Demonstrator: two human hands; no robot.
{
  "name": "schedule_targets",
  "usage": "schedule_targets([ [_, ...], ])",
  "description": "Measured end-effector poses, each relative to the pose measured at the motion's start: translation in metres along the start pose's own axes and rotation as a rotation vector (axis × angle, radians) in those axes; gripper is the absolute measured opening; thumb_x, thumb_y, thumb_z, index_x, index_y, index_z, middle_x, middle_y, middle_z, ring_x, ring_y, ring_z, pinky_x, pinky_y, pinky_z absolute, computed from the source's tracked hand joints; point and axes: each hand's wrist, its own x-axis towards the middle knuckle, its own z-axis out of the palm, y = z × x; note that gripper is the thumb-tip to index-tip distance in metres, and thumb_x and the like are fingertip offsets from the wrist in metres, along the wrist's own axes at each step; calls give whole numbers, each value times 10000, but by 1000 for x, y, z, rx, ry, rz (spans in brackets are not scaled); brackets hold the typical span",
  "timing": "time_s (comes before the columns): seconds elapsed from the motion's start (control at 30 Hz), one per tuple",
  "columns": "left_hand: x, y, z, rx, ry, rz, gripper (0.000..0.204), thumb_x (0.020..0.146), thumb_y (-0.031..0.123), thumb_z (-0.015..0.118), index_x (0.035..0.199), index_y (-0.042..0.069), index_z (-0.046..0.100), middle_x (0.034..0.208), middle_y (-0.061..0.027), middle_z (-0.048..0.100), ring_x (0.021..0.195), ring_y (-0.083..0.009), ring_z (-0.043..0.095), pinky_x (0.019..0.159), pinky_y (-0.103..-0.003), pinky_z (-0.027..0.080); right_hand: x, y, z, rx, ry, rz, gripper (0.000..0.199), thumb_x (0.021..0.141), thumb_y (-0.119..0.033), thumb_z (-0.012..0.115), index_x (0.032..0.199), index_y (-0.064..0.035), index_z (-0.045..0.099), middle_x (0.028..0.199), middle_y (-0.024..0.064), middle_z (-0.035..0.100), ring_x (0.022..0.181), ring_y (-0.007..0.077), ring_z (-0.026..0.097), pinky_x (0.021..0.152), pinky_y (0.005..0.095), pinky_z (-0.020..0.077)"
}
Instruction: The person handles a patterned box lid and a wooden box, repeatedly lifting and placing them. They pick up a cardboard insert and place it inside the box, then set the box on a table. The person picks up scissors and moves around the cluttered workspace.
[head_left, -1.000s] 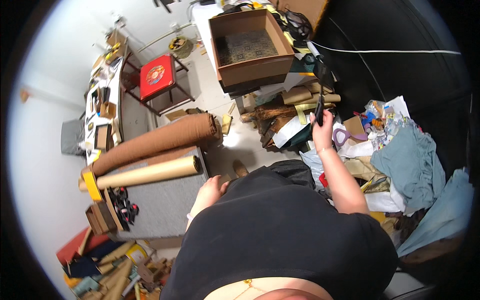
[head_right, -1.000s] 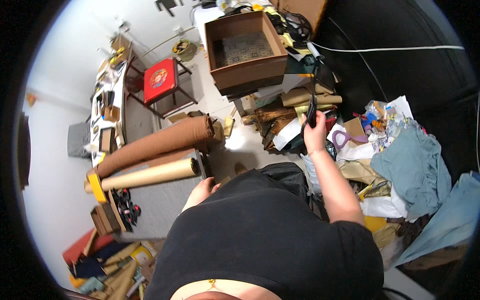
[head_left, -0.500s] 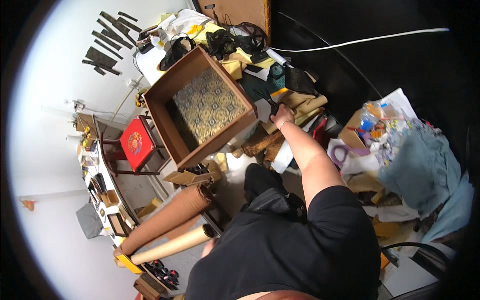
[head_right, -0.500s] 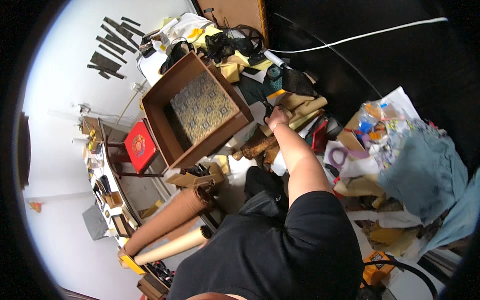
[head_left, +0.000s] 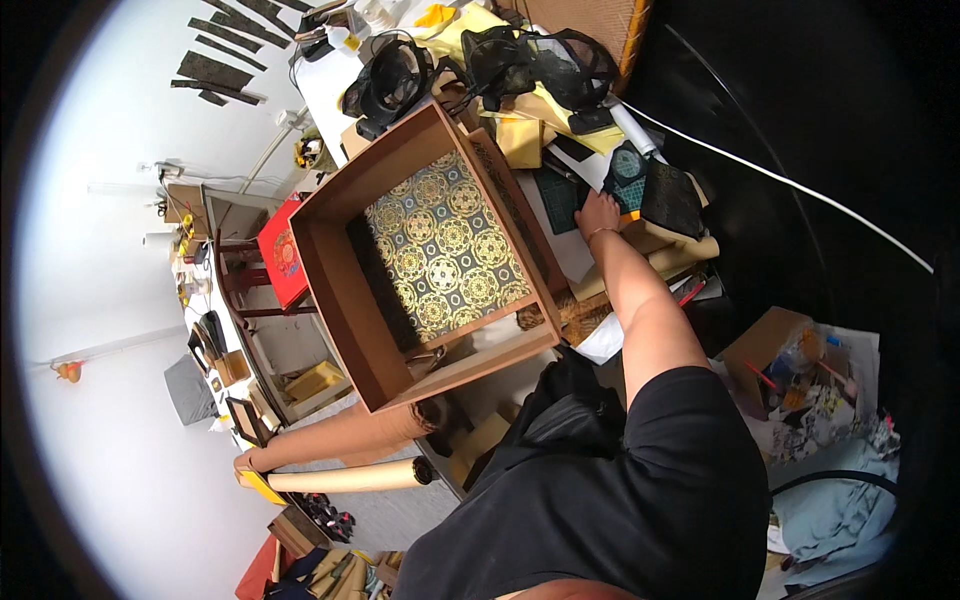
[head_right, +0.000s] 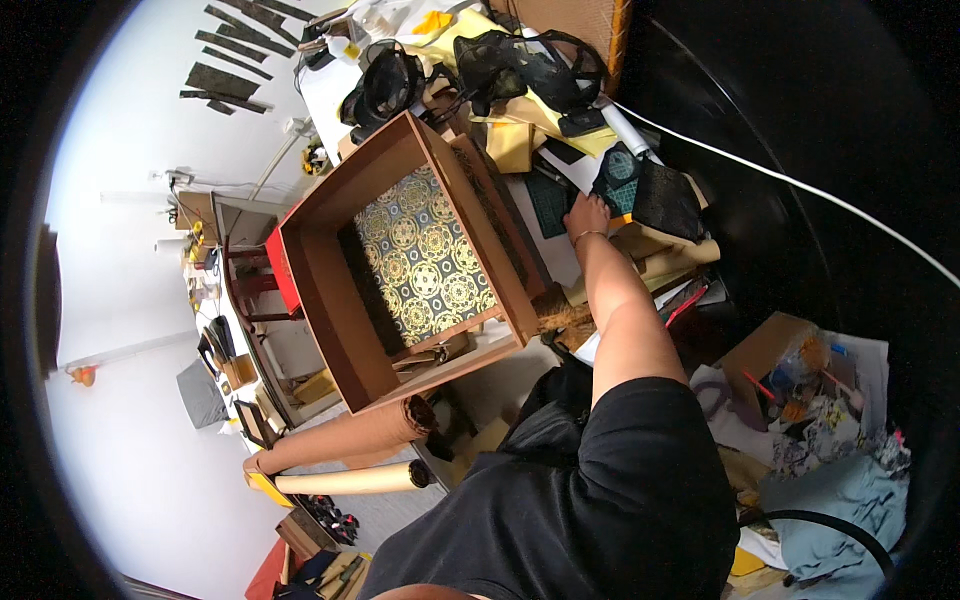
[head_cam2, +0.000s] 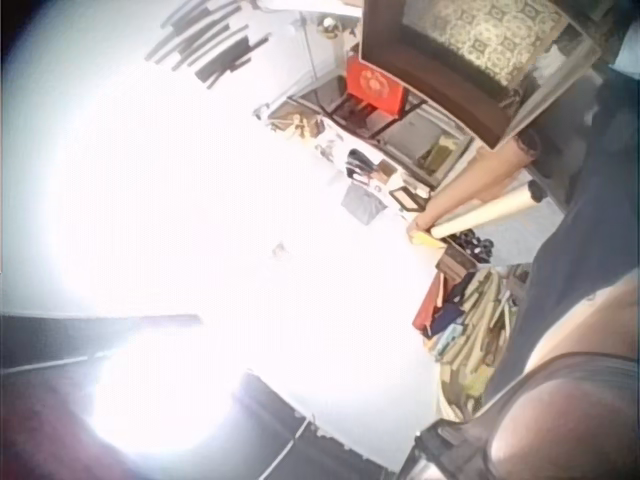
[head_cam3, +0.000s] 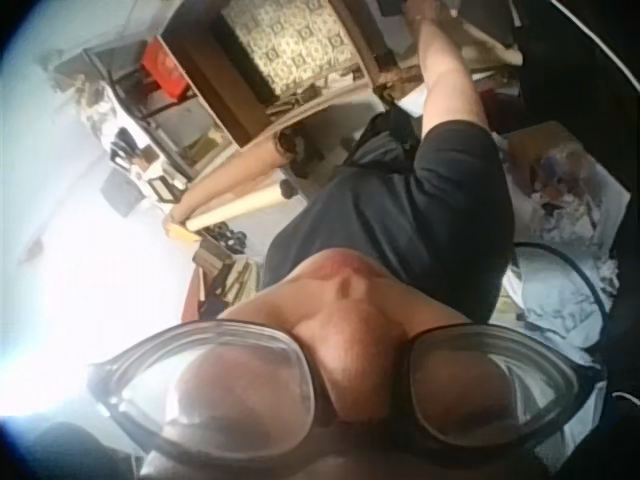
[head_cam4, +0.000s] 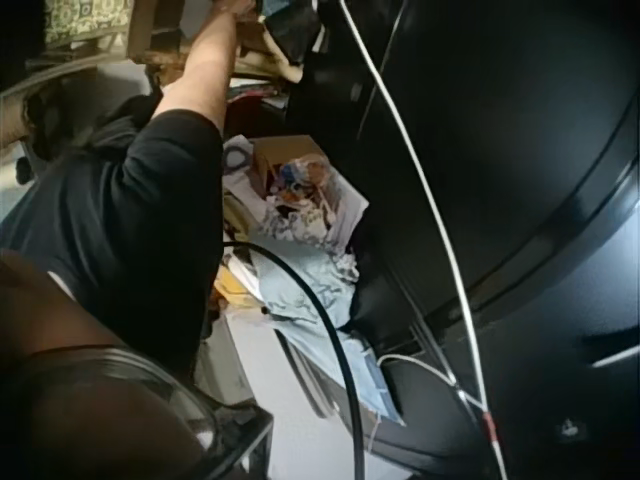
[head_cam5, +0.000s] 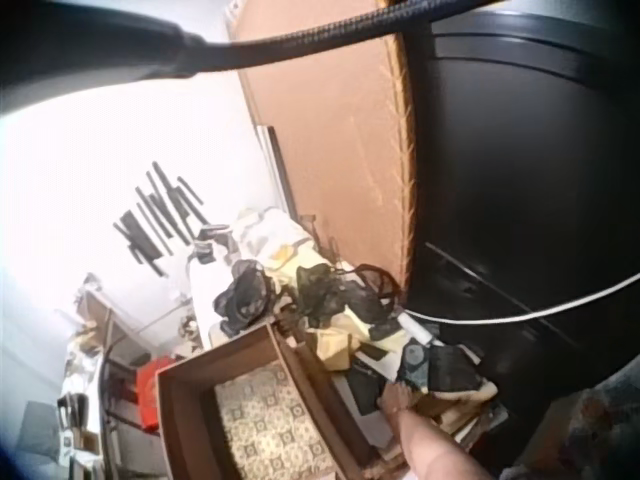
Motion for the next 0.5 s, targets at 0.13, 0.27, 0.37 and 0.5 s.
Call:
schedule_targets([
  [0.13,-8,5,10,-28,-12,-37,357,980,339,604,1132,21,663,1015,-205,696,970,-373,683,862,-460,537,23,-17,2,52,88,-23,549,851,-273,743,1295,-29,533,1282,183,624,1215,336,571,1037,450,445],
  [0.27,-14,3,22,-54,-16,-57,352,982,340,599,1115,23,670,997,-197,697,958,-365,684,852,-459,537,41,-34,3,87,47,-10,673,828,-280,780,1359,-7,469,1346,211,585,1261,363,549,1048,466,454],
  [0.37,-10,-1,26,-66,-20,-45,348,985,342,596,1102,24,676,983,-192,698,949,-359,685,845,-458,536,49,-33,16,116,67,-7,673,812,-286,799,1331,-3,479,1339,210,565,1263,373,536,1052,466,458],
  [0.5,-16,-21,50,-154,1,-23,345,987,343,591,1085,25,684,965,-184,699,937,-350,686,835,-458,536,37,-30,15,107,44,-73,630,799,-281,818,1270,-3,506,1331,214,515,1284,390,500,1067,463,453],
])
